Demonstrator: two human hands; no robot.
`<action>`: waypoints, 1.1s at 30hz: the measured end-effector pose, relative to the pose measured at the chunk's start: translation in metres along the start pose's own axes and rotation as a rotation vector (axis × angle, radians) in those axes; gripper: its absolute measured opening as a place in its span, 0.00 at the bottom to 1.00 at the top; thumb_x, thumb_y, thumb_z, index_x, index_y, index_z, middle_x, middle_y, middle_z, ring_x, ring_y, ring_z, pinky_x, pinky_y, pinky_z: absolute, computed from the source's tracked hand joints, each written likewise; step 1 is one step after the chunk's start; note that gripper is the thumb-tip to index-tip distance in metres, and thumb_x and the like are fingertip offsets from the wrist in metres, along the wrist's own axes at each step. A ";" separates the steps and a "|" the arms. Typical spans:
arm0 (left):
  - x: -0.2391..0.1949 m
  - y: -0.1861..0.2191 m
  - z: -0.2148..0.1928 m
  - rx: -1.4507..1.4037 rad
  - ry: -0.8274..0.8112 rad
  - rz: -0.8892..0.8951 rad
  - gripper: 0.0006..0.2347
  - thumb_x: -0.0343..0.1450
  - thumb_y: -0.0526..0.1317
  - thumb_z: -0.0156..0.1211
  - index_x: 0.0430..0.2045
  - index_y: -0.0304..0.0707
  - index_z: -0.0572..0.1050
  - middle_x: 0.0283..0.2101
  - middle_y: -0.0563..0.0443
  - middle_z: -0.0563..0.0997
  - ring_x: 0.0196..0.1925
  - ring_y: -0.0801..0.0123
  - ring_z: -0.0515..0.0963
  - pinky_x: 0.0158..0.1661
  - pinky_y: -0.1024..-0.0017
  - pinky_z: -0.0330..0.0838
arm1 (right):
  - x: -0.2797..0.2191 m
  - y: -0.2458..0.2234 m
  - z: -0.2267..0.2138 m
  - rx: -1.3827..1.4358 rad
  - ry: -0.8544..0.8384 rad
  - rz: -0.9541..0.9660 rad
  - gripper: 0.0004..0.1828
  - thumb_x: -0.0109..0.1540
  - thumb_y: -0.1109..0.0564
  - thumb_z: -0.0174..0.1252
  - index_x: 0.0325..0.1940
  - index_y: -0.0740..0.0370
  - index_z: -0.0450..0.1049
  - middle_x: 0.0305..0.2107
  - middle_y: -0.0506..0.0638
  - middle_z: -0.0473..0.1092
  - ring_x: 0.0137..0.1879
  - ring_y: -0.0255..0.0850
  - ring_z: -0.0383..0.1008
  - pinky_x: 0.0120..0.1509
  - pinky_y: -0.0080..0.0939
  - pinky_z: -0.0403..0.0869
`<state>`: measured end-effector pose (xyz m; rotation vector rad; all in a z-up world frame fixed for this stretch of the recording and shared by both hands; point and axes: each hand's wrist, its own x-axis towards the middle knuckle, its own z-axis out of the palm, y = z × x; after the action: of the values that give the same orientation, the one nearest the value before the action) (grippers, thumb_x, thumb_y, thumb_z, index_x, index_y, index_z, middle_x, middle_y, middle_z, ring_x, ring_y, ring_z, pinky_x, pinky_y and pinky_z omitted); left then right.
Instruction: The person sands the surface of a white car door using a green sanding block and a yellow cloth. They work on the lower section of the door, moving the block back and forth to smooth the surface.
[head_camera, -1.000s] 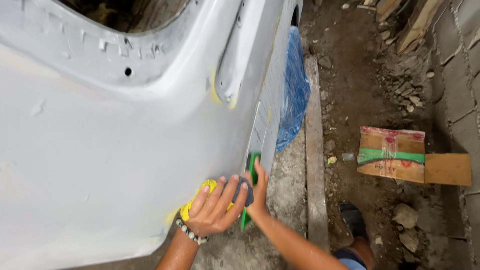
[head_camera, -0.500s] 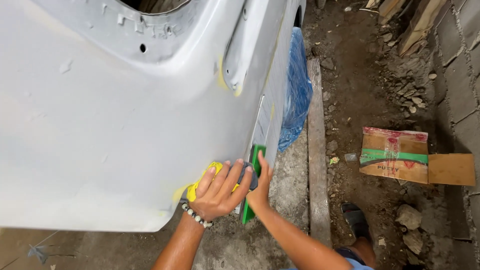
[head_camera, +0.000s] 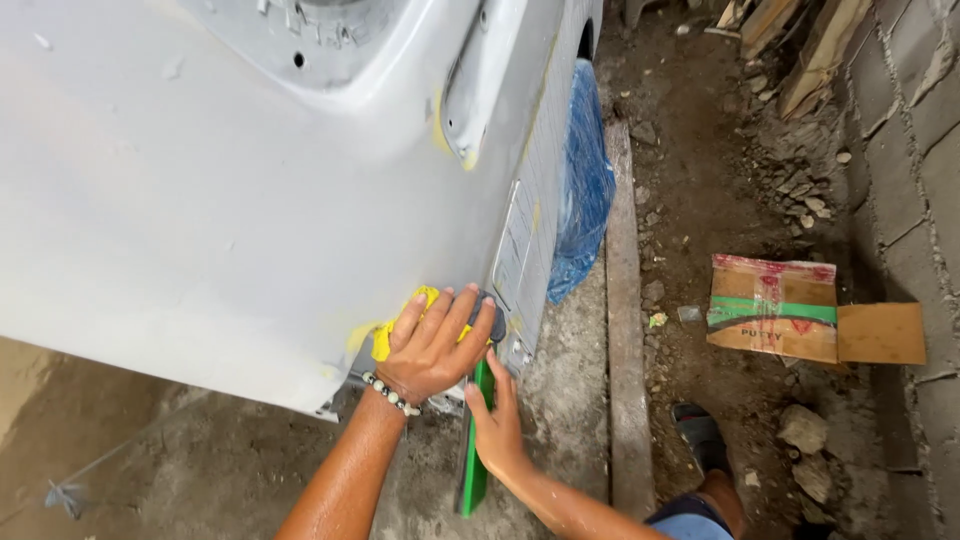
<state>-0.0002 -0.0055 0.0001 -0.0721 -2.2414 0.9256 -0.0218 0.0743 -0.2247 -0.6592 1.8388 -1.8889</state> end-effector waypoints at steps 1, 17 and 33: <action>0.002 -0.004 0.004 0.007 0.012 0.008 0.11 0.74 0.45 0.60 0.49 0.52 0.79 0.54 0.56 0.82 0.53 0.69 0.81 0.64 0.62 0.62 | 0.016 0.000 0.000 0.006 0.008 -0.012 0.31 0.68 0.55 0.56 0.74 0.58 0.54 0.67 0.62 0.57 0.74 0.57 0.56 0.75 0.52 0.55; -0.002 0.000 -0.004 -0.075 0.006 0.004 0.14 0.74 0.51 0.60 0.50 0.50 0.80 0.55 0.54 0.81 0.54 0.66 0.80 0.63 0.60 0.62 | 0.078 0.002 -0.009 0.028 0.052 -0.058 0.37 0.67 0.58 0.53 0.80 0.52 0.53 0.59 0.60 0.63 0.67 0.51 0.66 0.71 0.46 0.66; 0.007 -0.004 -0.008 -0.153 0.016 0.031 0.12 0.72 0.41 0.61 0.49 0.46 0.79 0.54 0.51 0.82 0.53 0.64 0.81 0.63 0.61 0.64 | 0.037 -0.019 0.007 0.106 0.110 -0.119 0.24 0.71 0.55 0.54 0.69 0.72 0.66 0.55 0.67 0.70 0.61 0.59 0.70 0.63 0.53 0.69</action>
<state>0.0006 -0.0021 0.0108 -0.1833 -2.2984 0.7657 -0.0465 0.0467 -0.2039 -0.6534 1.7854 -2.1222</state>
